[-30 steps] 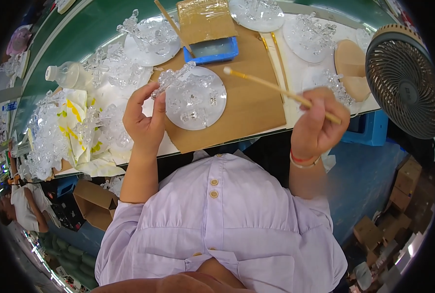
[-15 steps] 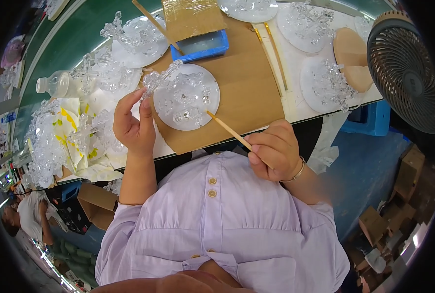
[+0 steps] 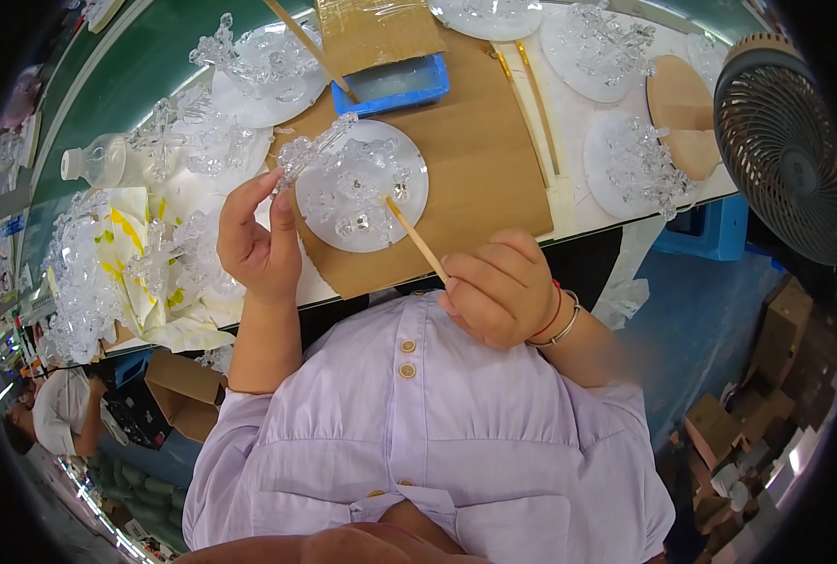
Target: Applying adhesive or polish to small decorative crystal components using a thin brush on an assembly line.
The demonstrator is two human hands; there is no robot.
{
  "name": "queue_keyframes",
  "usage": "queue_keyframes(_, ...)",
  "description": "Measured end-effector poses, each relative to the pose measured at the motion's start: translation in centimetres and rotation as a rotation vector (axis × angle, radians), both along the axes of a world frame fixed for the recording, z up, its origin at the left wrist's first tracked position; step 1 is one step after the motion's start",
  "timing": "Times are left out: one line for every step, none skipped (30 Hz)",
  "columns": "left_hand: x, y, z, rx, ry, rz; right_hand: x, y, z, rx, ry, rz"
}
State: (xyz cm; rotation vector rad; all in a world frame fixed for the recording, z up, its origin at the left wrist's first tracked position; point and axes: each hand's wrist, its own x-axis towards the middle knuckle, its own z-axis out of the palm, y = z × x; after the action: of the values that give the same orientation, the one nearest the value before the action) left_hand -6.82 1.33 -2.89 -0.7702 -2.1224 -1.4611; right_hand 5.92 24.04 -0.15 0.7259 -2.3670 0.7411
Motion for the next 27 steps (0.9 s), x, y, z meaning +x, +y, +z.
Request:
queue_keyframes(0.0,0.0,0.1,-0.004,0.001,-0.003,-0.3,-0.3,0.2,0.034,0.044,0.001)
queue_keyframes(0.0,0.0,0.2,-0.008,0.002,-0.007,-0.7,-0.5,0.3,0.035,0.042,0.004)
queue_keyframes(-0.1,0.0,0.2,-0.006,0.001,-0.002,-1.1,-0.7,0.4,0.055,0.062,0.007)
queue_keyframes(-0.1,0.0,0.2,-0.004,0.004,-0.006,-1.5,-1.0,0.6,0.074,0.082,0.011)
queue_keyframes(-0.2,0.0,0.3,-0.002,0.007,-0.009,-1.8,-1.2,0.8,0.076,0.081,0.016)
queue_keyframes(-0.2,-0.1,0.2,0.000,0.005,-0.004,-2.1,-1.4,1.2,0.085,0.065,0.000)
queue_keyframes(-0.2,-0.1,0.2,-0.001,0.013,-0.003,-2.4,-1.6,1.5,0.095,0.050,-0.015)
queue_keyframes(-0.2,-0.1,0.2,-0.002,0.022,-0.002,-2.7,-1.8,1.9,0.097,0.048,-0.009)
queue_keyframes(-0.3,0.0,0.2,0.000,0.020,0.003,-2.9,-2.0,2.3,0.107,0.019,-0.019)
queue_keyframes(-0.3,0.0,0.2,0.001,0.036,0.006,-3.2,-2.1,2.6,0.117,-0.010,-0.028)
queue_keyframes(-0.4,0.1,0.2,0.003,0.051,0.008,-3.5,-2.3,2.8,0.120,-0.011,-0.022)
queue_keyframes(-0.4,0.1,0.1,0.006,0.049,0.015,-3.9,-2.5,2.9,0.124,-0.008,-0.036)
queue_keyframes(-0.5,0.1,0.1,0.015,0.050,0.007,-4.1,-2.6,3.1,0.129,-0.005,-0.049)
queue_keyframes(-0.5,0.0,0.1,0.024,0.051,-0.002,-4.3,-2.8,3.2,0.132,-0.007,-0.043)
queue_keyframes(-0.4,0.0,0.2,0.028,0.049,0.006,-4.4,-2.8,3.2,0.138,-0.011,-0.041)
queue_keyframes(-0.3,-0.1,0.3,0.005,0.036,-0.004,-4.6,-2.9,3.3,0.144,-0.015,-0.038)
queue_keyframes(-0.3,-0.2,0.4,-0.018,0.022,-0.015,-4.7,-3.0,3.5,0.148,-0.017,-0.031)
queue_keyframes(-0.4,-0.1,0.4,-0.013,0.019,-0.007,-4.7,-3.0,3.7,0.115,-0.046,-0.020)
queue_keyframes(-0.6,0.0,0.3,0.002,0.055,0.004,-4.8,-2.9,3.9,0.082,-0.076,-0.010)
queue_keyframes(-0.7,0.0,0.3,0.018,0.091,0.015,-4.9,-2.8,4.2,0.087,-0.078,-0.002)
queue_keyframes(-0.7,0.0,0.4,0.021,0.088,0.020,-5.0,-2.7,4.5,0.049,-0.131,0.000)
queue_keyframes(-0.7,0.0,0.5,0.011,0.082,0.023,-5.0,-2.6,4.7,0.011,-0.183,0.002)
queue_keyframes(-0.6,0.0,0.5,0.000,0.076,0.026,-5.1,-2.6,4.7,0.014,-0.186,0.007)
queue_keyframes(-0.6,-0.1,0.5,0.004,0.075,0.029,-5.2,-2.6,4.6,-0.038,-0.208,-0.001)
queue_keyframes(-0.5,-0.2,0.5,0.002,0.056,0.010,-5.4,-2.5,4.6,-0.091,-0.229,-0.009)
queue_keyframes(-0.4,-0.2,0.5,-0.001,0.036,-0.009,-5.5,-2.4,4.5,-0.089,-0.231,-0.006)
queue_keyframes(-0.4,-0.2,0.5,0.001,0.036,-0.006,-5.5,-2.3,4.4,-0.117,-0.256,0.005)
